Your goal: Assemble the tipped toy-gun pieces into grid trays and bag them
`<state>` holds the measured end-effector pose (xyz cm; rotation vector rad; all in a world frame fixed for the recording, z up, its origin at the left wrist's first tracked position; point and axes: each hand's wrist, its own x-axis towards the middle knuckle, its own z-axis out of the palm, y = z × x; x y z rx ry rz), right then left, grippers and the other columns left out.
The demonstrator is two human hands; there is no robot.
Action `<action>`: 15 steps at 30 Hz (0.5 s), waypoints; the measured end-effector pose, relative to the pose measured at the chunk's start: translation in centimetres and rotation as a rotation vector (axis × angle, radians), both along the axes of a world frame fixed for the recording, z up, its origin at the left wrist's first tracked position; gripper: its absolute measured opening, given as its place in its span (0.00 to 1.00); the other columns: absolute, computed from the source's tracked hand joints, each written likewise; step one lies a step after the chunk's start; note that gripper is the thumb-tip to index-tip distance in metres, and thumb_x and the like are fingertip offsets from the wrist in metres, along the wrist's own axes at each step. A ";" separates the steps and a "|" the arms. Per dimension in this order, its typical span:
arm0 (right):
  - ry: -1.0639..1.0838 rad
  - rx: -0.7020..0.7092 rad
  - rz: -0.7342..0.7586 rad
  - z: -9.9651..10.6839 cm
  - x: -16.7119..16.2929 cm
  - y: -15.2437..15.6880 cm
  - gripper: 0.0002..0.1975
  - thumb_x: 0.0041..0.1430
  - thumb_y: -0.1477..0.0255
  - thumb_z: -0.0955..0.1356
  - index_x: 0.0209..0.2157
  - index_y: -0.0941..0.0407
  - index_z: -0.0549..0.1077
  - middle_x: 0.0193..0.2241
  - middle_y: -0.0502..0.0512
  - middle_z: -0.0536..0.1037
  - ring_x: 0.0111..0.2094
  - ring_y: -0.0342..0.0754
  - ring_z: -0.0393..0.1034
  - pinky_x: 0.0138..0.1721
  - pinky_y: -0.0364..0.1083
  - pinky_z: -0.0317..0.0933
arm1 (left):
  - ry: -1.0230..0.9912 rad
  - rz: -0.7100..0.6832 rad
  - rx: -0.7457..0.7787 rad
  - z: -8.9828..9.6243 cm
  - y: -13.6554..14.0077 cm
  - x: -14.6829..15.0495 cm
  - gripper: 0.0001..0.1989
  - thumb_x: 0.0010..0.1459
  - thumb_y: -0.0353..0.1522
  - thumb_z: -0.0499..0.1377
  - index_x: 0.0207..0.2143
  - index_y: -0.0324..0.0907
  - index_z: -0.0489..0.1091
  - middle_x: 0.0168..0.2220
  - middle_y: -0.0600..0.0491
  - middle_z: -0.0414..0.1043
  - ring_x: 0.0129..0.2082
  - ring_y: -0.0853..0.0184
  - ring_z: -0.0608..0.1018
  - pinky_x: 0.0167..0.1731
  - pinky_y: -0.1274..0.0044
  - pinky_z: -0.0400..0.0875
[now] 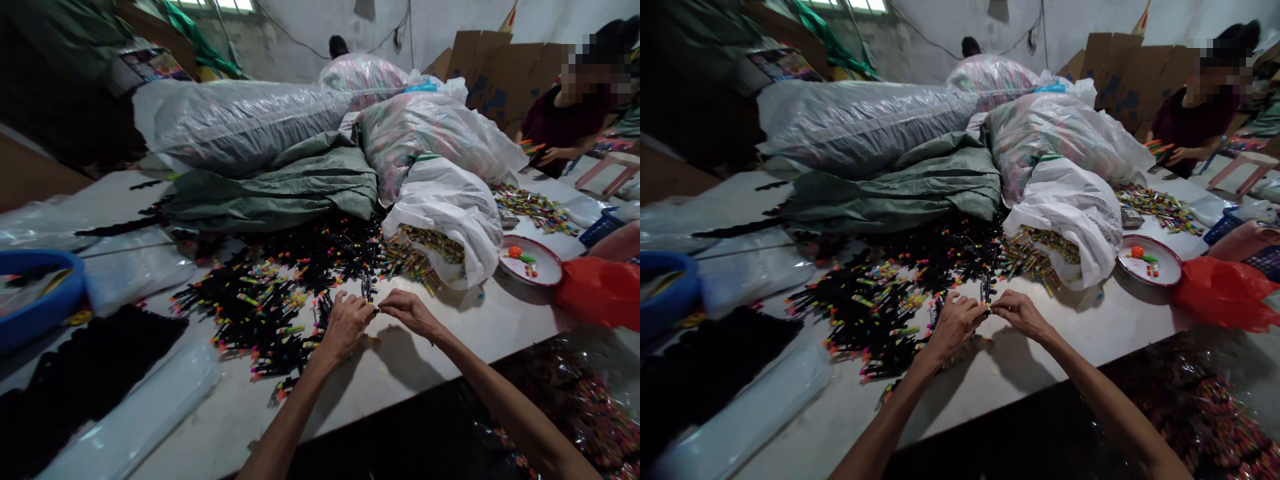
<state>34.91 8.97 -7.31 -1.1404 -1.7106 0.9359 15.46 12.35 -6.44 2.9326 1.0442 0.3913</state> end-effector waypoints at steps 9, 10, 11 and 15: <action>0.056 -0.027 0.004 0.3 -0.1 -0.3 0.12 0.59 0.65 0.66 0.35 0.57 0.78 0.29 0.53 0.71 0.30 0.43 0.66 0.32 0.42 0.59 | -0.020 -0.001 -0.089 -0.3 -0.3 -0.2 0.10 0.63 0.35 0.49 0.36 0.44 0.70 0.33 0.54 0.72 0.36 0.64 0.70 0.47 0.66 0.53; 0.040 -0.023 0.018 0.4 -0.1 -0.3 0.12 0.59 0.65 0.66 0.35 0.57 0.78 0.29 0.53 0.71 0.30 0.43 0.66 0.32 0.42 0.59 | -0.026 -0.004 -0.106 -0.3 -0.4 -0.2 0.11 0.64 0.35 0.49 0.35 0.44 0.70 0.33 0.53 0.72 0.36 0.64 0.70 0.46 0.66 0.54; 0.019 -0.015 0.032 0.5 -0.1 -0.4 0.12 0.60 0.65 0.66 0.35 0.57 0.78 0.29 0.54 0.71 0.30 0.43 0.66 0.32 0.42 0.59 | -0.027 -0.011 -0.119 -0.3 -0.4 -0.3 0.11 0.64 0.35 0.49 0.35 0.44 0.70 0.33 0.53 0.72 0.36 0.65 0.70 0.46 0.66 0.54; -0.090 0.020 0.095 0.2 -0.7 -0.7 0.11 0.61 0.67 0.66 0.33 0.58 0.79 0.27 0.53 0.70 0.30 0.43 0.65 0.31 0.41 0.57 | -0.031 -0.046 -0.145 -0.7 -0.9 -0.6 0.11 0.63 0.33 0.50 0.34 0.43 0.71 0.31 0.53 0.72 0.35 0.65 0.70 0.48 0.65 0.53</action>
